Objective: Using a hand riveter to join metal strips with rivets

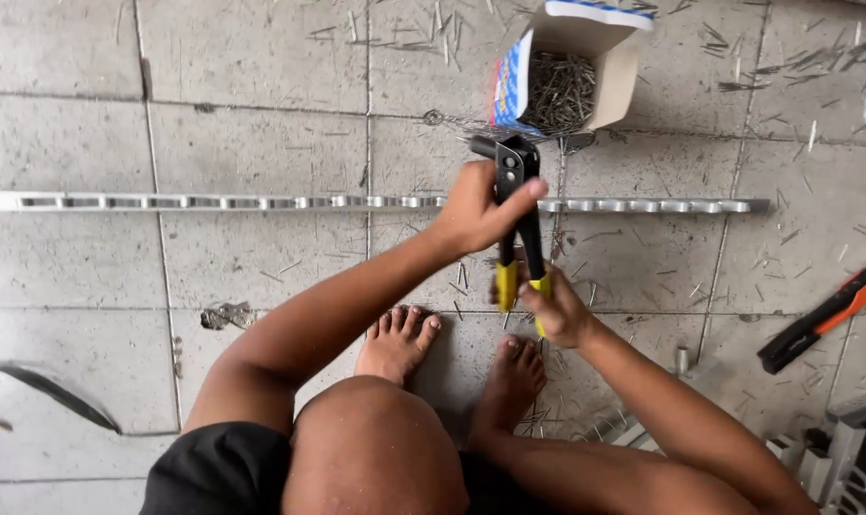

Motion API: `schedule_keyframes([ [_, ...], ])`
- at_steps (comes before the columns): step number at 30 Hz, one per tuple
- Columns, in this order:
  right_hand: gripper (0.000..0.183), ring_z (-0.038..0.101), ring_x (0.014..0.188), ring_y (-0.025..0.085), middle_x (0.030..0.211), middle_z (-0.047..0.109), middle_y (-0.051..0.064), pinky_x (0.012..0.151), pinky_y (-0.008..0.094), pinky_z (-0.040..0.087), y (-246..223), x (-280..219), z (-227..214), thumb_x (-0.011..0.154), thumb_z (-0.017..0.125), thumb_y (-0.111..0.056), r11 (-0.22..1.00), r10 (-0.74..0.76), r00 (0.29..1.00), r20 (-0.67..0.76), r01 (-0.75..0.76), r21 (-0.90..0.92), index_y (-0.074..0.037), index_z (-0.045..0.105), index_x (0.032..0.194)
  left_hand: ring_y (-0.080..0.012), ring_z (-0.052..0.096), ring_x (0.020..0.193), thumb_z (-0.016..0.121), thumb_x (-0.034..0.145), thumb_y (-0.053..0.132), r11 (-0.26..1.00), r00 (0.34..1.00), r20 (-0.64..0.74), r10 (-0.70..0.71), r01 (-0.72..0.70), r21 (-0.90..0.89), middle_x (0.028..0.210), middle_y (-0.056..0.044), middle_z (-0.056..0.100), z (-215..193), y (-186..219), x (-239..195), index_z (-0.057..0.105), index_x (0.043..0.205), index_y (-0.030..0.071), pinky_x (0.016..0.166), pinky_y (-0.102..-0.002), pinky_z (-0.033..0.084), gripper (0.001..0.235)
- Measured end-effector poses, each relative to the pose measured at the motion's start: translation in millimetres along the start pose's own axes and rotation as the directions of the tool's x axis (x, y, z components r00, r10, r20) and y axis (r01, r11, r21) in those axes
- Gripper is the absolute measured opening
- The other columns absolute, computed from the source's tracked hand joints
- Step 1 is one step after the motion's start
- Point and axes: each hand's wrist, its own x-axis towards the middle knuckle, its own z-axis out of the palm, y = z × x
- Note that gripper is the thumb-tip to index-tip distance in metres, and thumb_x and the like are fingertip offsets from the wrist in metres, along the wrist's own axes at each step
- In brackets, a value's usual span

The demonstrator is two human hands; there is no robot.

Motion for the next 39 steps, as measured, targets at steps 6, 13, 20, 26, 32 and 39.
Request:
schedule_keyframes([
  [6, 0.038, 0.061, 0.066, 0.022, 0.066, 0.062, 0.008, 0.064, 0.035, 0.049, -4, -29, -14, 0.099, 0.050, -0.042, 0.868, 0.238, 0.950, -0.200, -0.301, -0.395, -0.008, 0.063, 0.088, -0.0278, 0.059, 0.082, 0.078, 0.075, 0.057, 0.477, 0.853, 0.253, 0.457, -0.475, 0.740, 0.083, -0.006, 0.053, -69, -66, -30, 0.055, 0.088, 0.013, 0.068, -0.040, 0.049, 0.052],
  [13, 0.050, 0.070, 0.074, 0.024, 0.074, 0.076, 0.013, 0.073, 0.038, 0.053, 27, -38, -36, 0.101, 0.040, -0.047, 0.769, 0.398, 0.894, -0.205, -0.447, -0.457, -0.007, 0.068, 0.105, -0.0228, 0.059, 0.083, 0.067, 0.089, 0.028, 0.162, 0.859, 0.342, 0.382, -0.427, 0.890, 0.086, 0.000, 0.055, -61, -131, -31, 0.058, 0.092, 0.020, 0.068, -0.036, 0.046, 0.012],
  [20, 0.061, 0.069, 0.081, 0.035, 0.079, 0.073, 0.019, 0.081, 0.045, 0.052, -7, -35, -60, 0.101, 0.039, -0.057, 0.575, 0.544, 0.780, -0.310, -0.616, -0.539, -0.006, 0.070, 0.106, -0.0233, 0.058, 0.087, 0.065, 0.094, 0.029, 0.171, 0.878, 0.389, 0.279, -0.444, 0.880, 0.095, -0.001, 0.056, -47, -129, -22, 0.058, 0.100, 0.020, 0.072, -0.038, 0.045, 0.013],
  [26, 0.044, 0.078, 0.085, 0.033, 0.082, 0.079, 0.020, 0.084, 0.044, 0.055, -47, -7, -43, 0.097, 0.049, -0.046, 0.332, 0.605, 0.689, -0.399, -0.674, -0.660, -0.006, 0.070, 0.100, -0.0300, 0.054, 0.116, 0.069, 0.092, 0.018, 0.265, 0.863, 0.340, 0.374, -0.450, 0.853, 0.114, -0.008, 0.058, -46, -83, -42, 0.056, 0.118, 0.016, 0.093, -0.043, 0.044, 0.029],
  [32, 0.030, 0.074, 0.061, 0.023, 0.052, 0.070, 0.007, 0.068, 0.034, 0.057, 37, -16, -65, 0.074, 0.080, -0.040, 0.303, 0.520, 0.663, -0.538, -0.733, -0.609, -0.011, 0.071, 0.075, -0.0359, 0.066, 0.111, 0.079, 0.076, 0.067, 0.939, 0.867, 0.364, -0.340, 0.291, 0.182, 0.110, -0.018, 0.071, 6, -83, -68, 0.061, 0.121, 0.003, 0.097, -0.051, 0.051, 0.081],
  [39, 0.036, 0.074, 0.079, 0.031, 0.077, 0.074, 0.014, 0.074, 0.042, 0.057, 0, -16, -46, 0.072, 0.074, -0.037, 0.220, 0.603, 0.633, -0.485, -0.716, -0.662, -0.008, 0.073, 0.092, -0.0428, 0.068, 0.112, 0.049, 0.097, 0.072, 0.429, 0.688, 0.311, -0.656, 0.679, -0.596, 0.121, -0.034, 0.063, 51, -56, -34, 0.048, 0.128, -0.013, 0.103, -0.059, 0.048, 0.091],
])
